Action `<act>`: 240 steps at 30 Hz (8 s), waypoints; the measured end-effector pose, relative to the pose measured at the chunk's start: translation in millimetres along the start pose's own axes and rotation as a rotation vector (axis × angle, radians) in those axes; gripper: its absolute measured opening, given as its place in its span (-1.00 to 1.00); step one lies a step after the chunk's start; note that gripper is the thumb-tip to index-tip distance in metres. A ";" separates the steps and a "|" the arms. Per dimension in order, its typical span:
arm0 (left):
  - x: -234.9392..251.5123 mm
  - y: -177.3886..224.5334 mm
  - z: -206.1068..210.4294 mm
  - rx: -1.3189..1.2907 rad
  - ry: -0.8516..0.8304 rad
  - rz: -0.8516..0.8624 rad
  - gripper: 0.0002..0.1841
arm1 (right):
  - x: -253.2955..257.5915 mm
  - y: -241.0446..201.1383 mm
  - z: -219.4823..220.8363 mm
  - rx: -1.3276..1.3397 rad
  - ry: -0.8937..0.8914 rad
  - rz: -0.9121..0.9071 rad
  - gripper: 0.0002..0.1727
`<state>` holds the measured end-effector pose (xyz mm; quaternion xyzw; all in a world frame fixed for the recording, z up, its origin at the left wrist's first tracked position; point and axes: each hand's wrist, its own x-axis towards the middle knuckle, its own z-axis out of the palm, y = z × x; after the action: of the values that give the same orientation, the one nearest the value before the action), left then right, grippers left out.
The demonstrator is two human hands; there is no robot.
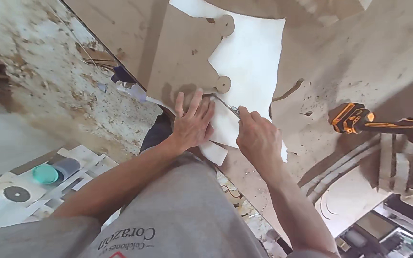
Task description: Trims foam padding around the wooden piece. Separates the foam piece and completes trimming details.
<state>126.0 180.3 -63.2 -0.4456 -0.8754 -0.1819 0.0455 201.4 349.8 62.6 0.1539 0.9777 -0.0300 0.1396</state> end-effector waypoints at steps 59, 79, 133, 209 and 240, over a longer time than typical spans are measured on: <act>19.4 4.1 -24.2 -0.045 -0.164 0.063 -0.49 | 148.0 92.6 -92.9 -0.282 -0.440 -0.654 -0.67; 24.3 11.1 -11.8 -0.157 -0.230 0.339 -0.48 | 96.3 10.9 23.3 0.829 0.401 0.375 -0.76; 36.2 18.0 -16.0 -0.269 -0.508 0.294 -0.38 | 160.2 26.8 -11.7 0.401 0.145 -0.012 -0.61; 171.0 -121.0 -25.5 -0.118 -0.114 -0.391 -0.38 | 43.6 79.2 -6.0 0.688 0.101 0.038 -0.63; 175.9 -115.7 -28.6 -0.132 -0.260 -0.455 -0.25 | 116.1 55.1 -33.9 0.049 -0.106 -0.418 -0.37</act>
<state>-73.8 242.3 -26.2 -0.2593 -0.9377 -0.1855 -0.1383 103.4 439.6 61.5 -0.0508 0.9786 -0.0901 0.1778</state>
